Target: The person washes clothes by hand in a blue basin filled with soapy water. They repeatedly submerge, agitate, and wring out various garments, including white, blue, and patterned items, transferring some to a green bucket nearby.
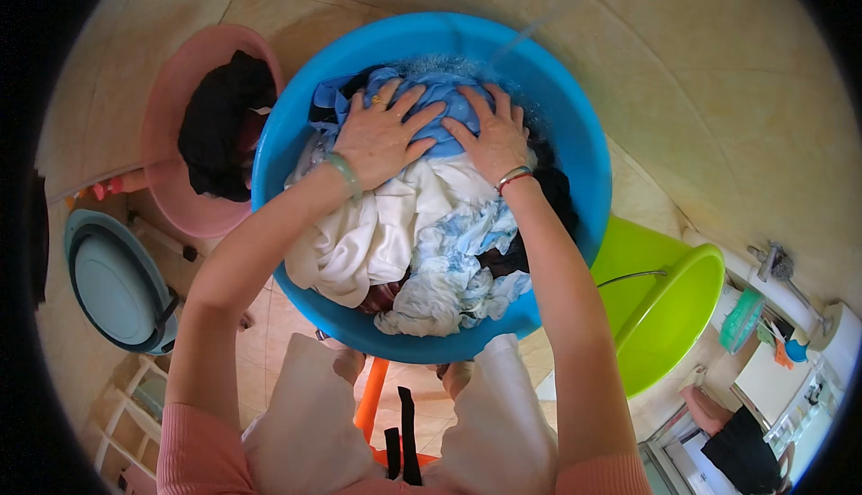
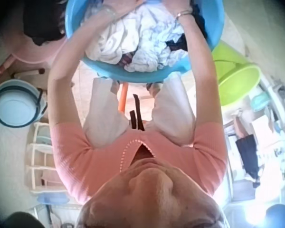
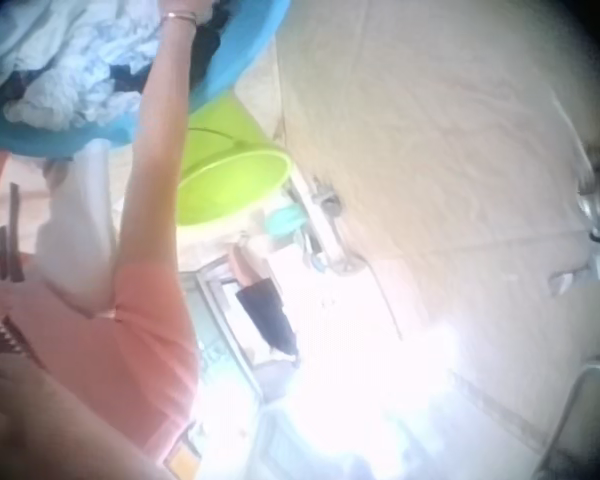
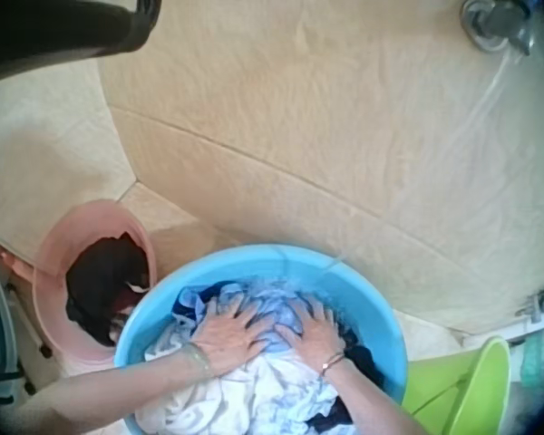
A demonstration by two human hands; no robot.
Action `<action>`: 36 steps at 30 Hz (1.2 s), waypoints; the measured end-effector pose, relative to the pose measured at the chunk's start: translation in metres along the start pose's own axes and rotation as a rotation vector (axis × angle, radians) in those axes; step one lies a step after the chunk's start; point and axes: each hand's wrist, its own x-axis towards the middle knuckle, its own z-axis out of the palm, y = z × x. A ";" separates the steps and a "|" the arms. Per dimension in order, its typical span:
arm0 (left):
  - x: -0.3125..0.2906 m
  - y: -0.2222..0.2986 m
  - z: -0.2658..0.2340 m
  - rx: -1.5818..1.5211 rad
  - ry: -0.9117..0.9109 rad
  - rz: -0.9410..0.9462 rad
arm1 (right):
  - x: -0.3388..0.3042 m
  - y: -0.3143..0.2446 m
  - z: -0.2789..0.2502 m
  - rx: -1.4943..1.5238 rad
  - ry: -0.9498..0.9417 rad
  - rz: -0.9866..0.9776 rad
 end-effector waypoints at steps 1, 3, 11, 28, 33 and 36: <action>0.007 0.001 0.000 -0.009 -0.065 -0.016 | 0.005 0.000 0.001 -0.002 -0.022 0.038; 0.020 -0.003 0.006 -0.059 -0.145 -0.026 | 0.013 -0.001 0.004 -0.013 -0.113 0.155; 0.059 -0.002 0.042 -0.008 -0.061 -0.030 | 0.032 0.004 0.040 -0.167 0.060 0.193; -0.016 0.064 -0.054 -2.217 0.148 -0.830 | -0.050 -0.018 -0.105 0.748 0.582 -0.002; 0.023 0.088 -0.001 -2.550 0.068 -0.723 | -0.115 -0.072 -0.125 0.834 0.393 -0.180; 0.024 0.099 0.010 -2.773 0.064 -0.705 | -0.144 -0.093 -0.096 0.562 0.280 -0.214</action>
